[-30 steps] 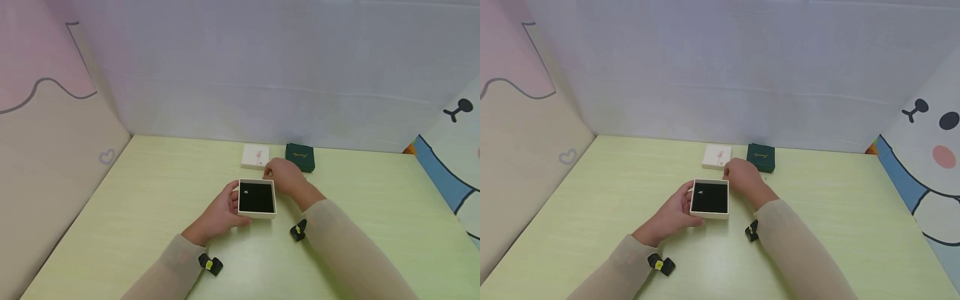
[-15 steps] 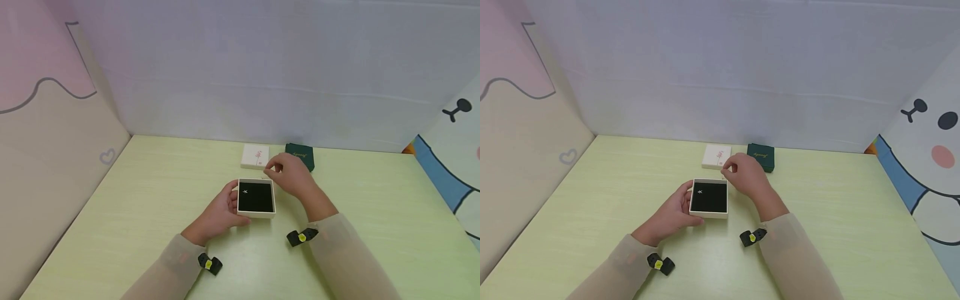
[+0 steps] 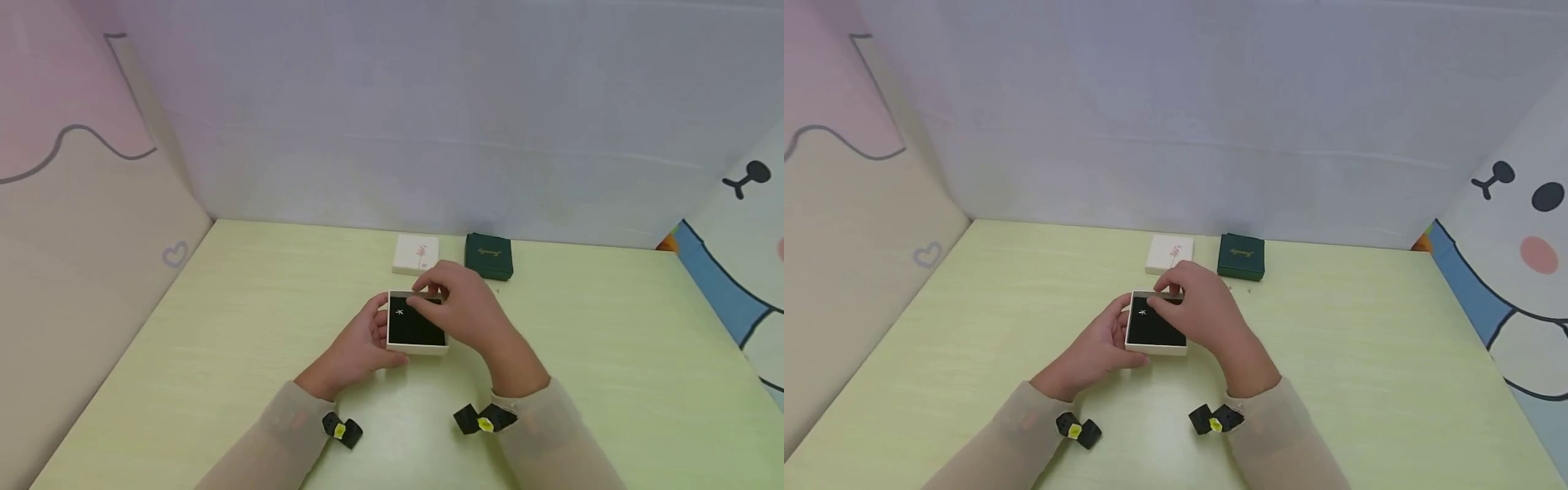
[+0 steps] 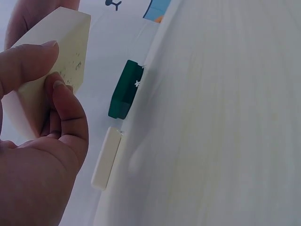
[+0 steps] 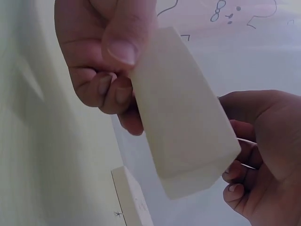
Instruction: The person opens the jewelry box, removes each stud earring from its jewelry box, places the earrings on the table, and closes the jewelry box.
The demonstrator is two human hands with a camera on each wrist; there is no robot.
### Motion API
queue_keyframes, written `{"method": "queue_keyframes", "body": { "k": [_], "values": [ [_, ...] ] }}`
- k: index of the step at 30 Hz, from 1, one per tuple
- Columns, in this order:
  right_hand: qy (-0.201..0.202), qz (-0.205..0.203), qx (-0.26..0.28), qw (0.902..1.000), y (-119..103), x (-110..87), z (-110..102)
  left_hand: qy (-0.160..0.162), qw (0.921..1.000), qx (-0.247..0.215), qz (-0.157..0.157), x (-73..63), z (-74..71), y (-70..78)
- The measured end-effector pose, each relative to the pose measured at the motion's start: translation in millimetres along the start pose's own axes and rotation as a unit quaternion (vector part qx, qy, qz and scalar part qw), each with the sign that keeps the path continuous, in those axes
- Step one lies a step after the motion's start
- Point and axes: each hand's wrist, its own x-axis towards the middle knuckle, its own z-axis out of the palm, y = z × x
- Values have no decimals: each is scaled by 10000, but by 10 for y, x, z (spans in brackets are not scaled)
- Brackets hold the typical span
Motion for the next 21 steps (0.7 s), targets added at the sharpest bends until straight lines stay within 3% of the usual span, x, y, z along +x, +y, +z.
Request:
{"method": "queue_keyframes", "body": {
  "k": [10,21],
  "values": [
    [-450,-425,-658,9959,-180,-60,122,20,9999,59,-96,-34,-16,14],
    [-239,-357,-515,9977,-98,-117,69,-25,9999,-101,2,-18,-38,-6]
  ]
}}
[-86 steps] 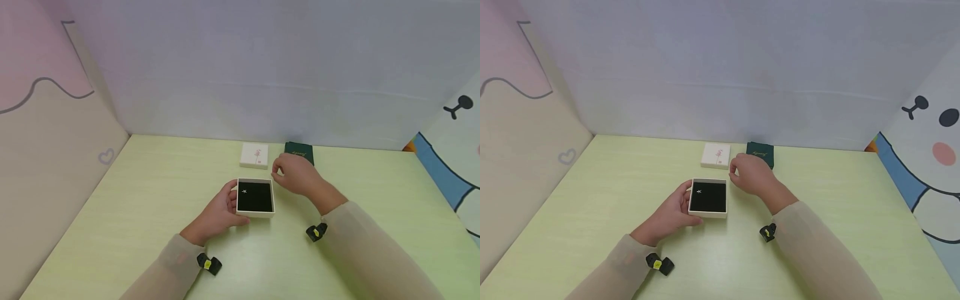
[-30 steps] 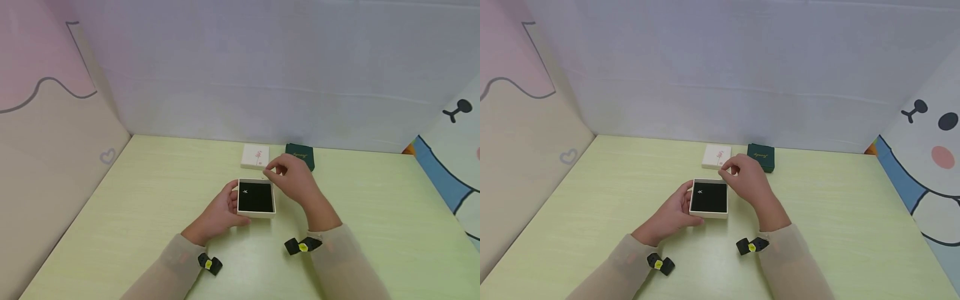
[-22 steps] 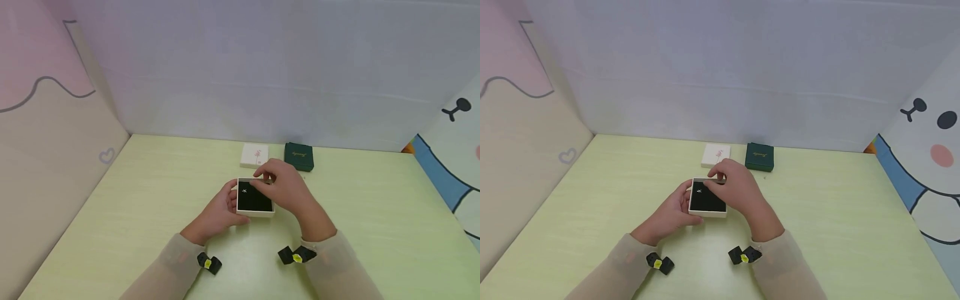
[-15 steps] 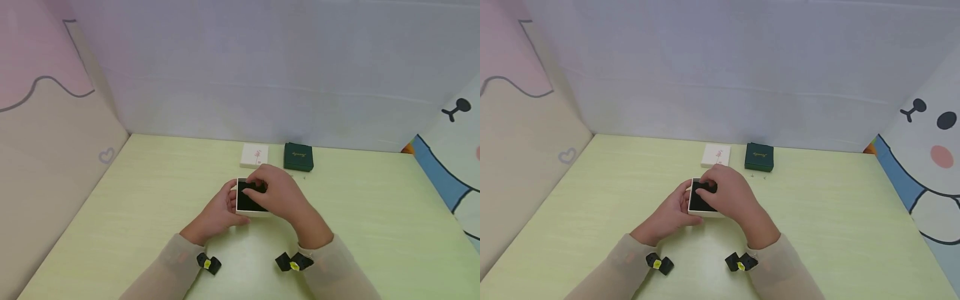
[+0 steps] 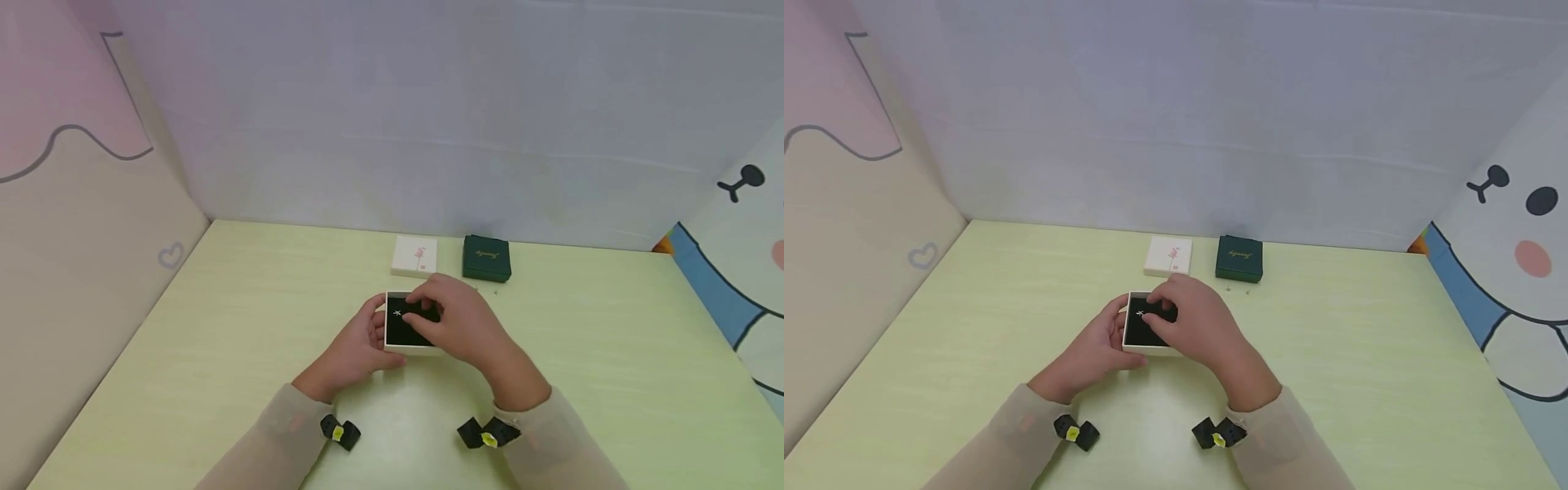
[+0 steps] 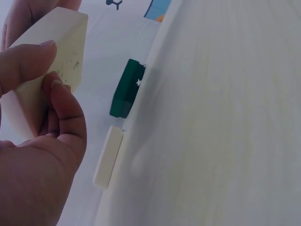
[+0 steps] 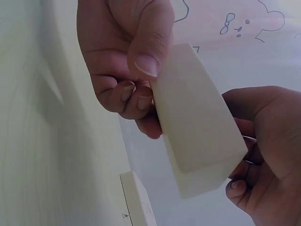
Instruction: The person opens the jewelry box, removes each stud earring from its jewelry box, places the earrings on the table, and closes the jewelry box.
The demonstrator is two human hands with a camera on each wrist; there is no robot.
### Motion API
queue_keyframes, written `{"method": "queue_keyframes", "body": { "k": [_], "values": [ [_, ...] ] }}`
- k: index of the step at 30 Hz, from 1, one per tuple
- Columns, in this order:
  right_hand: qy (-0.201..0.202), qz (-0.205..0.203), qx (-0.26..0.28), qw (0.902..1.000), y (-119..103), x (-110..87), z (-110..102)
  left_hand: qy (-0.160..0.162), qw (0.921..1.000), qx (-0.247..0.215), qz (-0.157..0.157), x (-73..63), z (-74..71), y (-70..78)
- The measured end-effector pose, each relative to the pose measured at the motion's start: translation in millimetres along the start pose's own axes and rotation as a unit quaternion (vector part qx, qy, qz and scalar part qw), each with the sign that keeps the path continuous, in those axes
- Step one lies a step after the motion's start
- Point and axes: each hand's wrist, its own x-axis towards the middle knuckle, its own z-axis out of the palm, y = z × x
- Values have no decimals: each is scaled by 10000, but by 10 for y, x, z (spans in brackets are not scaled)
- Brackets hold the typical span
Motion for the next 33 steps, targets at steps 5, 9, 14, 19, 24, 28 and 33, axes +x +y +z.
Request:
{"method": "queue_keyframes", "body": {
  "k": [5,9,14,19,24,28,33],
  "values": [
    [-30,-174,-180,9997,11,13,76,-41,10000,-14,25,8,7,4],
    [-50,-274,-475,9985,25,37,123,-36,10000,26,21,21,10,-1],
    [-236,-221,-688,9971,19,64,137,41,10000,36,-14,28,-6,-16],
    [-461,-118,-789,9957,9,80,136,1,10000,10,86,37,-19,-37],
    [-486,-135,-856,9951,-8,89,133,11,9999,2,108,28,-23,-41],
    [-479,-176,-882,9948,-6,84,131,-30,9999,12,124,35,-24,-47],
    [-375,-355,-857,9950,15,75,136,-56,9999,63,109,36,-24,-41]
  ]
}}
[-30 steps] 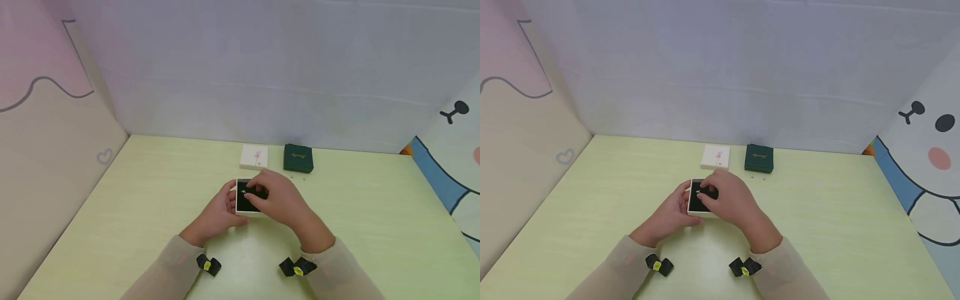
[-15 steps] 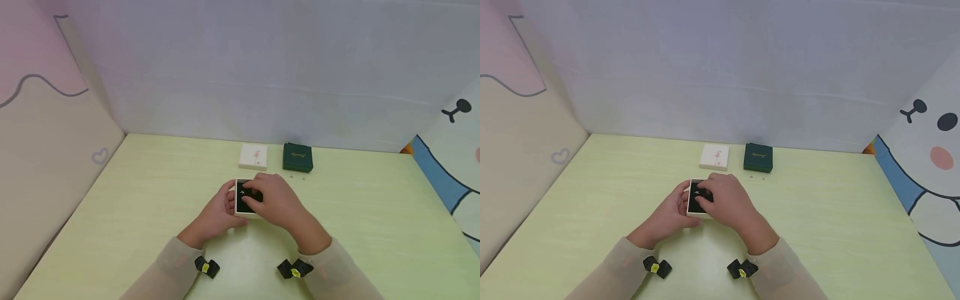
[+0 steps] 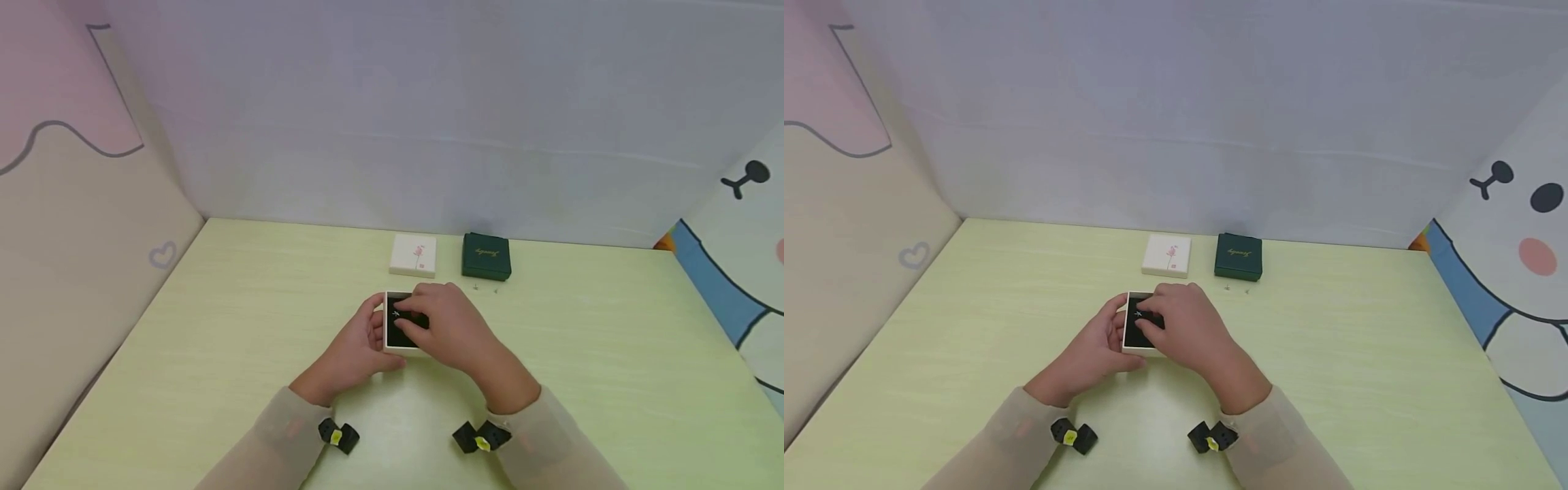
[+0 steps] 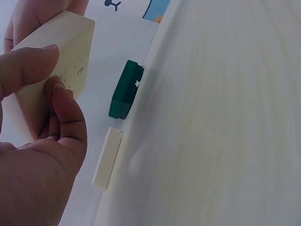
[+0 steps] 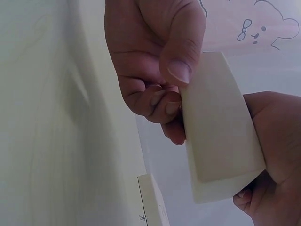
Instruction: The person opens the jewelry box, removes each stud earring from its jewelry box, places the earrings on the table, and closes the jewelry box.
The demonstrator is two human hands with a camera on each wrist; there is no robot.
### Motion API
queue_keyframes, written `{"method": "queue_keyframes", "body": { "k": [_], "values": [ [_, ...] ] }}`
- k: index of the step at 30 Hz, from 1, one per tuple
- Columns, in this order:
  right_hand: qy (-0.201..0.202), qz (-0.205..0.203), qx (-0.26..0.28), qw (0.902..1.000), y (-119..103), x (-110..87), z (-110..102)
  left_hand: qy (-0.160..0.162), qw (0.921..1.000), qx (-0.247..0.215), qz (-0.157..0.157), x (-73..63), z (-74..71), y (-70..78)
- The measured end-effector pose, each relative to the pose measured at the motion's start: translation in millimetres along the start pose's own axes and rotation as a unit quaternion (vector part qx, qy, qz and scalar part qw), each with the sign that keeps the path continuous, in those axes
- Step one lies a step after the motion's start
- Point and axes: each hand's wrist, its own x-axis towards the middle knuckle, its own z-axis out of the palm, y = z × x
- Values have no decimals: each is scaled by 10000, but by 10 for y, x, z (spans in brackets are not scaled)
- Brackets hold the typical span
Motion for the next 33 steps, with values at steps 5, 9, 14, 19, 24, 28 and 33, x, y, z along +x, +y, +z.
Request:
{"method": "queue_keyframes", "body": {
  "k": [5,9,14,19,24,28,33],
  "values": [
    [91,-148,-9,9998,14,0,12,21,10000,79,-50,-6,1,15],
    [126,-160,39,9998,14,3,14,14,10000,90,-25,-6,0,17],
    [110,-150,75,9998,22,10,35,-9,10000,45,-1,-6,-3,6],
    [107,-83,220,9997,17,9,30,-39,10000,16,14,-11,1,3],
    [114,-86,315,9994,8,11,16,-33,10000,-36,-33,-16,14,15],
    [158,-120,346,9992,17,15,5,-57,10000,-47,-36,-17,18,19],
    [213,-104,415,9989,24,12,-9,-37,10000,20,-82,-18,19,30]
  ]
}}
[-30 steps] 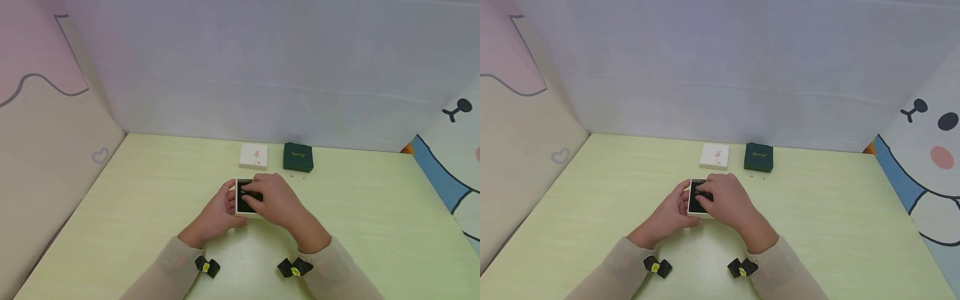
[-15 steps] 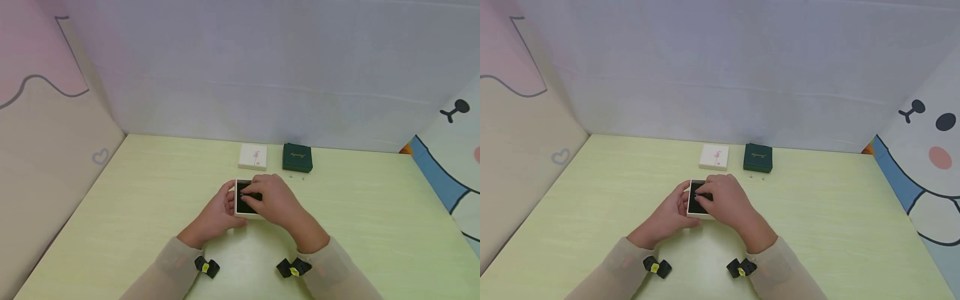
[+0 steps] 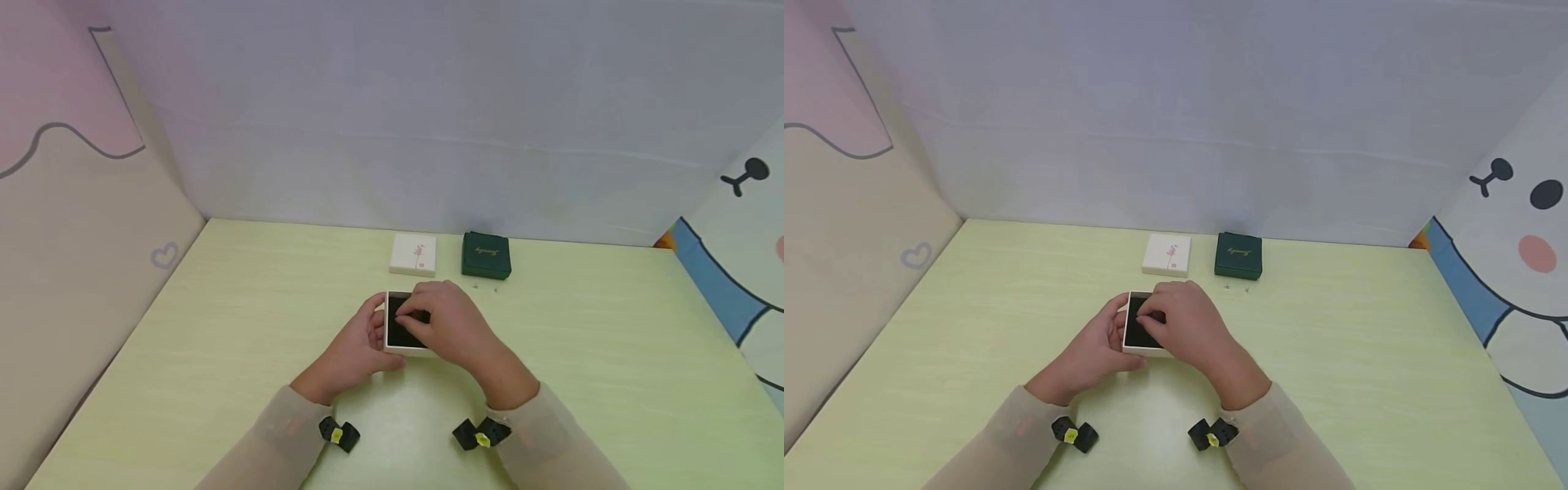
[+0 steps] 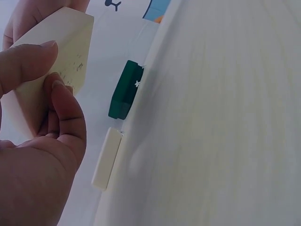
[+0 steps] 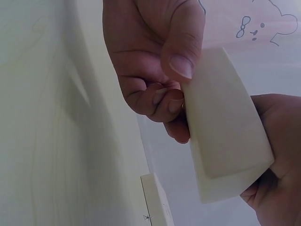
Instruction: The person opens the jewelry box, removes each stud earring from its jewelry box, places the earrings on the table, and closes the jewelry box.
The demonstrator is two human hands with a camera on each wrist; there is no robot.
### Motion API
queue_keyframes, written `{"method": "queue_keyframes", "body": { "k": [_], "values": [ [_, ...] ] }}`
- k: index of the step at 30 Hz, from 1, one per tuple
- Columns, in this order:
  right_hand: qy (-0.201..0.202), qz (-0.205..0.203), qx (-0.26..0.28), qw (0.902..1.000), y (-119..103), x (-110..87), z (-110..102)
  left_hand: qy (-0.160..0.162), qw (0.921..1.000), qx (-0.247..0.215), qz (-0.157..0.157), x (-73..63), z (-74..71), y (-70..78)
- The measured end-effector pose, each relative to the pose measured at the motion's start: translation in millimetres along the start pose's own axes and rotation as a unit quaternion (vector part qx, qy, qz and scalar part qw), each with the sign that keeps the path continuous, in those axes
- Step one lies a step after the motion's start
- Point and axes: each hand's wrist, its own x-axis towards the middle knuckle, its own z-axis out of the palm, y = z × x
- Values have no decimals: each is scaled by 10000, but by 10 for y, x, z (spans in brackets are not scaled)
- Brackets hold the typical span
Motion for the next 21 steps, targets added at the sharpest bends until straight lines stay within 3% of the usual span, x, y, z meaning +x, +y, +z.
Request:
{"method": "queue_keyframes", "body": {
  "k": [14,21],
  "values": [
    [-31,-39,302,9995,41,-2,-14,-43,10000,-37,14,6,-20,-25],
    [148,284,476,9984,66,-12,-17,-38,10000,-73,-32,10,-19,-38]
  ]
}}
